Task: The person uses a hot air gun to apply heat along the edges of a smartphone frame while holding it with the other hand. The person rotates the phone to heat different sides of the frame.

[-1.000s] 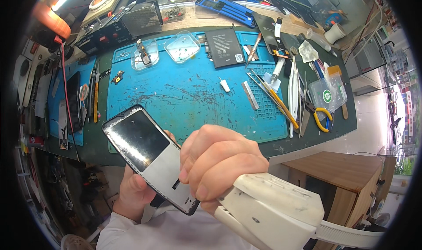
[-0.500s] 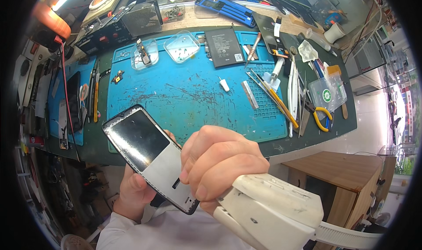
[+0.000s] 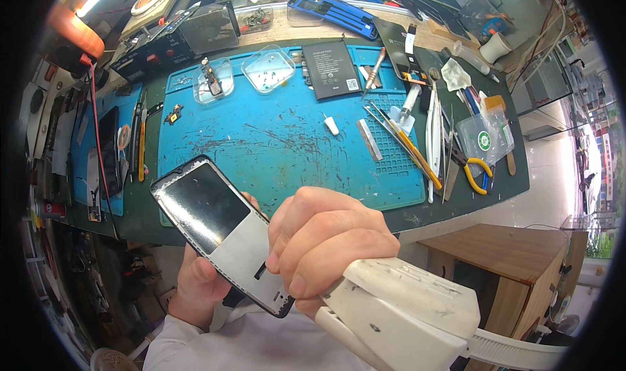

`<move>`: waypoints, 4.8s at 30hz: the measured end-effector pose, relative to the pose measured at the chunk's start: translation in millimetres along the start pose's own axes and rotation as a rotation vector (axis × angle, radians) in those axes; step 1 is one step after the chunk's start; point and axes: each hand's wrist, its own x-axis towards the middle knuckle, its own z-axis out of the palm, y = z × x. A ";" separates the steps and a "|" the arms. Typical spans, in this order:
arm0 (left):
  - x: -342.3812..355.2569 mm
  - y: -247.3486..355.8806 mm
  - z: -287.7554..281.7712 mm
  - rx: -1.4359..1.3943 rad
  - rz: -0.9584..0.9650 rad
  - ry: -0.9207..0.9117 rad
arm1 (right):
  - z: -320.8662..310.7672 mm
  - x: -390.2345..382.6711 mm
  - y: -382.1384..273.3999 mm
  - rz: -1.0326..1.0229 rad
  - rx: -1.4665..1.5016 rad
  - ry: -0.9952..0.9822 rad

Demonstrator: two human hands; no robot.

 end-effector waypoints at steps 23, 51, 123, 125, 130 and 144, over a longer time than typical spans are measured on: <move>-0.9 1.1 3.8 0.115 -0.003 0.038 | -5.4 1.3 2.0 -0.051 -0.014 -0.051; -1.8 0.0 5.5 0.144 -0.012 0.049 | -4.6 -4.5 4.4 -0.079 0.009 -0.056; -0.4 -7.6 -2.2 0.002 0.046 0.019 | -13.2 1.5 -5.8 -0.015 -0.077 -0.147; -0.4 -7.9 -2.2 0.002 0.047 0.020 | -13.2 1.1 -5.5 -0.015 -0.074 -0.143; -0.6 -8.5 -3.2 0.006 0.053 0.017 | -13.5 1.5 -6.0 -0.010 -0.073 -0.144; -0.1 -9.1 -3.4 0.015 0.057 0.022 | -12.7 -0.7 -6.0 -0.021 -0.076 -0.122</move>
